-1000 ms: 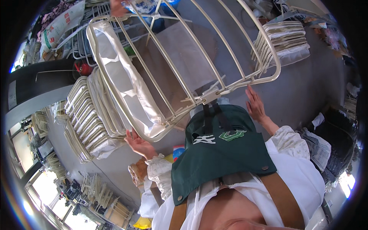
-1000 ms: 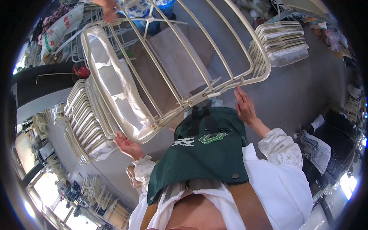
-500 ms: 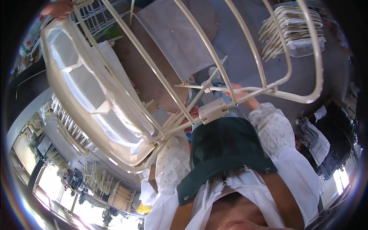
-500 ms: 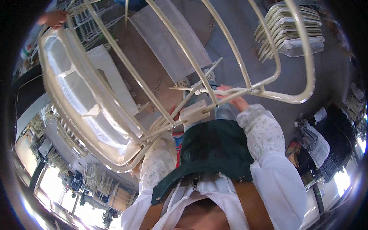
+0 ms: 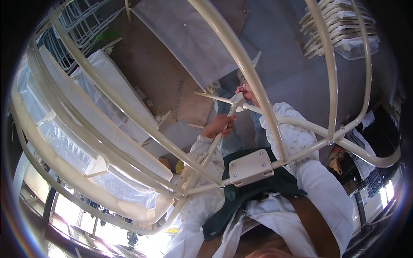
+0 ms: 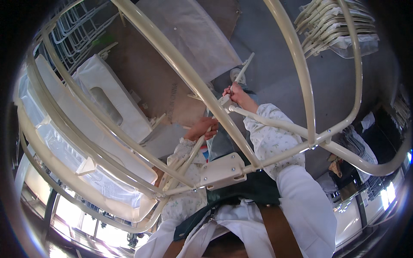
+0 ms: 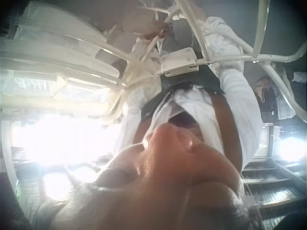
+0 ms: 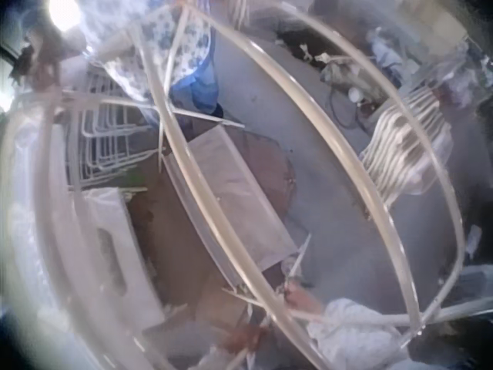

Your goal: The person assembles a white metal baby bassinet frame by connecting tubular legs and side rails, then inserts a fabric bassinet insert into the frame. They repeat the process with a second unit, handling the frame and insert by hand.

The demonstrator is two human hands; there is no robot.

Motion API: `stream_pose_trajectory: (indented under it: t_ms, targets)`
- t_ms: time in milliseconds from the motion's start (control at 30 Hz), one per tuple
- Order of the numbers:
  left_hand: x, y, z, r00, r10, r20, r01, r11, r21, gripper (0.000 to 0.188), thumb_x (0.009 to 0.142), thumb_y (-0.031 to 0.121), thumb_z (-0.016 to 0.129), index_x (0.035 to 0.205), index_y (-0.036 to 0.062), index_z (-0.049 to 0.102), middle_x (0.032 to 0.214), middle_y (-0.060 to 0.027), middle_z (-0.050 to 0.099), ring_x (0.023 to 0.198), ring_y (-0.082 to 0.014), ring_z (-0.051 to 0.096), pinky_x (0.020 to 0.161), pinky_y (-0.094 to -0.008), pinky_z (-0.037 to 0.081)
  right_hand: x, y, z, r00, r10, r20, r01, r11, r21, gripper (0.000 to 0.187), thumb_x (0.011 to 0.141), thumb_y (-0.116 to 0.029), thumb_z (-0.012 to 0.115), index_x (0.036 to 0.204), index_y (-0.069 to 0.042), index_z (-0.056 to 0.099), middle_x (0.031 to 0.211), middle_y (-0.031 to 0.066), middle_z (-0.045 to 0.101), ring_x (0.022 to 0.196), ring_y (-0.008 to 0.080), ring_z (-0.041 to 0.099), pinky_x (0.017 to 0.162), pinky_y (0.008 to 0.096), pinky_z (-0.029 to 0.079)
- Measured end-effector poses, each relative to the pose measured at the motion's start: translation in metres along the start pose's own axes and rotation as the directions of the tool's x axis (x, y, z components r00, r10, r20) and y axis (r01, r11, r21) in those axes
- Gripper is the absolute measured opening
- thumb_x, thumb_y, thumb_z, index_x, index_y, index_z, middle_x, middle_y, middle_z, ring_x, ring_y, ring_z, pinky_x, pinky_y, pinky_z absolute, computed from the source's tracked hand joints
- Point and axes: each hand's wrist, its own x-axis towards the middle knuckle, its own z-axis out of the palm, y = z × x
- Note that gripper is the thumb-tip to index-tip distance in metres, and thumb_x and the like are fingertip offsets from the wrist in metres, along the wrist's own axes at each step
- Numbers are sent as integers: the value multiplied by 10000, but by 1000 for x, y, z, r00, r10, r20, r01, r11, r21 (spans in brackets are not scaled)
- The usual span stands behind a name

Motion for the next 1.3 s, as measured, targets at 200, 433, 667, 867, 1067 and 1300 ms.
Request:
stream_pose_trajectory:
  t_ms: [200,433,667,867,1067,1300]
  targets:
    - [-4,-10,5,998,52,-27,-54,997,-58,172,996,199,520,897,92,430,676,1,433,427,-64,382,339,-236,314,2,-3,10,986,75,-152,-83,996,-45,278,983,-291,397,863,-42,418,705,92,470,633,254,497,653,388,478]
    - [-7,-16,2,992,66,-111,-56,994,89,137,980,184,518,906,89,453,677,-1,439,434,-73,398,348,-245,326,-66,-17,28,956,26,291,87,925,-369,378,1004,-444,513,1006,-71,457,980,46,522,940,149,554,926,303,452]
    - [-10,-24,5,986,93,-139,-79,991,104,119,975,186,524,944,78,486,695,-3,454,439,-61,392,355,-244,327,-56,-8,34,988,-107,116,134,956,-262,318,998,-347,405,823,-84,367,677,83,430,599,222,474,720,398,505]
    - [-55,-12,32,995,42,-92,-33,995,96,124,982,188,514,956,67,495,688,11,461,444,-54,404,363,-236,323,-26,-25,42,932,308,-191,-299,951,77,357,1022,-363,326,799,-89,379,636,80,405,492,221,406,704,498,527]
    - [-34,-32,6,981,70,-178,-28,972,231,121,971,202,534,916,95,517,678,16,461,444,-62,402,361,-243,323,-29,-17,-47,950,4,311,245,604,-758,301,987,-322,405,864,-64,499,698,89,498,676,247,590,711,489,529]
    - [6,-47,-30,994,73,-87,-56,980,191,186,970,266,543,939,84,518,702,-14,492,491,-103,464,390,-271,363,-296,-30,6,839,-82,537,468,-394,-791,87,789,-122,634,813,-45,602,819,102,617,734,301,608,649,399,493]
